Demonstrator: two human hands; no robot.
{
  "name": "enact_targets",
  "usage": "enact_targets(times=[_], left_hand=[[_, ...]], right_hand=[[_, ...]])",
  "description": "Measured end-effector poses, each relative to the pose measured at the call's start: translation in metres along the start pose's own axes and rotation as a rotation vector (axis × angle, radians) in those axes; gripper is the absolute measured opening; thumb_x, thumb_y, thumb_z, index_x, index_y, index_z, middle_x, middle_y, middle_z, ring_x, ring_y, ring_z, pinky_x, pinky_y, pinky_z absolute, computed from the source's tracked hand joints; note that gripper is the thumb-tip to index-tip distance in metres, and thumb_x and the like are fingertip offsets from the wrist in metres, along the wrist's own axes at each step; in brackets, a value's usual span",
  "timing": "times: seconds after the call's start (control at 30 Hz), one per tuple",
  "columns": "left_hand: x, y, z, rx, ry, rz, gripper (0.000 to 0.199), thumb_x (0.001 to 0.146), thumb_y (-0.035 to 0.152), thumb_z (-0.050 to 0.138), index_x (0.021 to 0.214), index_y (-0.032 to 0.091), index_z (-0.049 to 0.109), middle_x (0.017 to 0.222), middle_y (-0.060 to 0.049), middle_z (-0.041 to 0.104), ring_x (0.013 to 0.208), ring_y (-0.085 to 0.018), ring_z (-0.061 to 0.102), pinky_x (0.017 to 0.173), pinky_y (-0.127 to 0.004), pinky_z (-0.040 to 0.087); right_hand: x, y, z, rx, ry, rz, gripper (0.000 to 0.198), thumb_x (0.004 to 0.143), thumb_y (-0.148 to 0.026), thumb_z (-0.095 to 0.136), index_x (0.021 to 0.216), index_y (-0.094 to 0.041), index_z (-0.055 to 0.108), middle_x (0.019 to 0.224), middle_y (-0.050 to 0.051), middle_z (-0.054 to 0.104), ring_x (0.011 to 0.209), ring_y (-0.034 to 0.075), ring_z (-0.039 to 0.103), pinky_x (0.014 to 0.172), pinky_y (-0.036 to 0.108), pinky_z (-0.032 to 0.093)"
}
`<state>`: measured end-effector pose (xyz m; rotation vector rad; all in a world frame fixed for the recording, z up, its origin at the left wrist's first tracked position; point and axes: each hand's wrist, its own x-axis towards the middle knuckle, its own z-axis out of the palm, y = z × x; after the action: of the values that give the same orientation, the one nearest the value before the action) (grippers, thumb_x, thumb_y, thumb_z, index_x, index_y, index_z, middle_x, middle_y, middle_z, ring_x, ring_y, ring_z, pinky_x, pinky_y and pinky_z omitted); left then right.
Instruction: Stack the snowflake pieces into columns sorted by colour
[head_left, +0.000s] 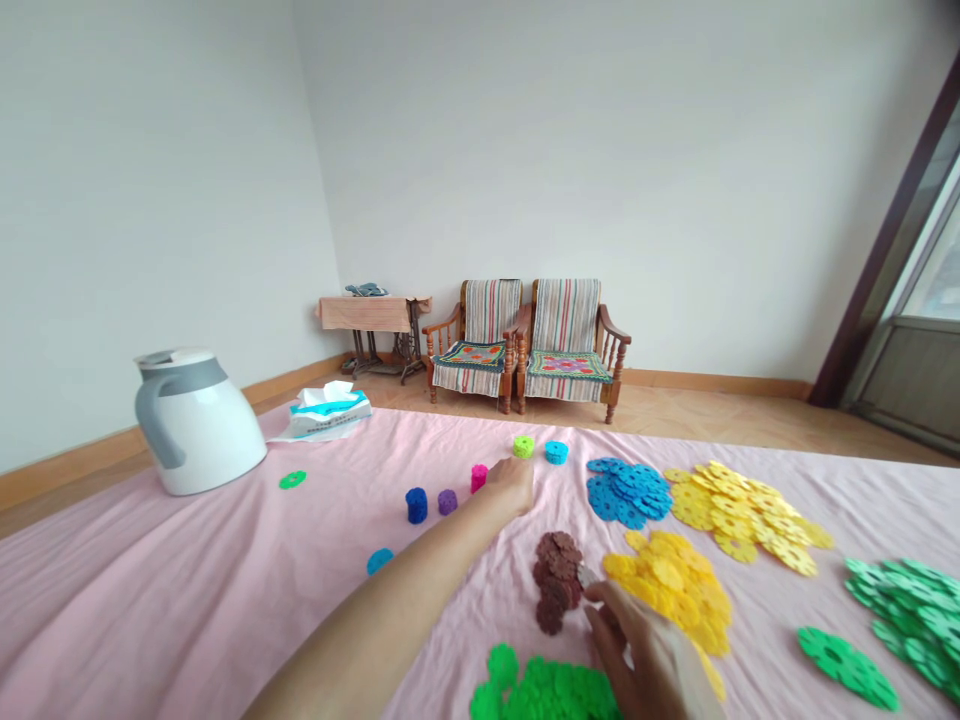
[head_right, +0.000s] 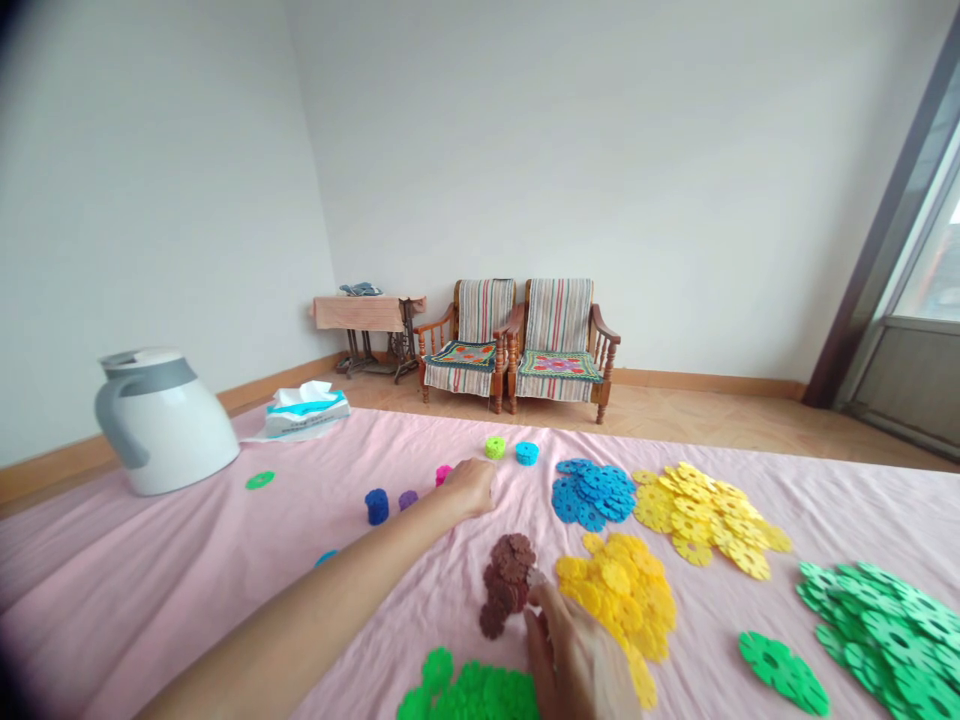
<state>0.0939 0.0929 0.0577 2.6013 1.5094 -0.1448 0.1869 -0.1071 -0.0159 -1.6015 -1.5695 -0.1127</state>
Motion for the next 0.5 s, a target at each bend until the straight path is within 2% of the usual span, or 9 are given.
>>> enact_targets(times=[0.2, 0.33, 0.5], left_hand=[[0.002, -0.001, 0.002, -0.004, 0.001, 0.005, 0.039, 0.065, 0.015, 0.069, 0.104, 0.012, 0.067, 0.107, -0.019, 0.067, 0.098, -0.033, 0.063, 0.079, -0.036, 0.051], [-0.002, -0.001, 0.001, -0.027, 0.019, 0.019, 0.035, 0.065, 0.017, 0.068, 0.100, 0.012, 0.068, 0.103, -0.018, 0.068, 0.096, -0.032, 0.064, 0.078, -0.036, 0.050], [-0.012, -0.005, -0.014, -0.125, 0.058, 0.060, 0.033, 0.063, 0.022, 0.071, 0.096, 0.015, 0.069, 0.097, -0.012, 0.069, 0.093, -0.030, 0.064, 0.079, -0.035, 0.049]], right_hand=[[0.000, 0.000, -0.001, -0.005, -0.040, 0.004, 0.044, 0.094, -0.049, 0.030, 0.082, -0.024, 0.064, 0.066, 0.003, 0.070, 0.058, 0.016, 0.066, 0.053, 0.022, 0.050], [0.000, 0.000, -0.002, 0.000, -0.010, -0.010, 0.045, 0.094, -0.050, 0.030, 0.083, -0.024, 0.065, 0.069, 0.004, 0.072, 0.060, 0.017, 0.067, 0.054, 0.022, 0.051], [0.001, 0.000, -0.004, 0.005, -0.007, -0.017, 0.046, 0.094, -0.051, 0.030, 0.082, -0.024, 0.066, 0.074, 0.005, 0.073, 0.061, 0.016, 0.068, 0.053, 0.021, 0.051]])
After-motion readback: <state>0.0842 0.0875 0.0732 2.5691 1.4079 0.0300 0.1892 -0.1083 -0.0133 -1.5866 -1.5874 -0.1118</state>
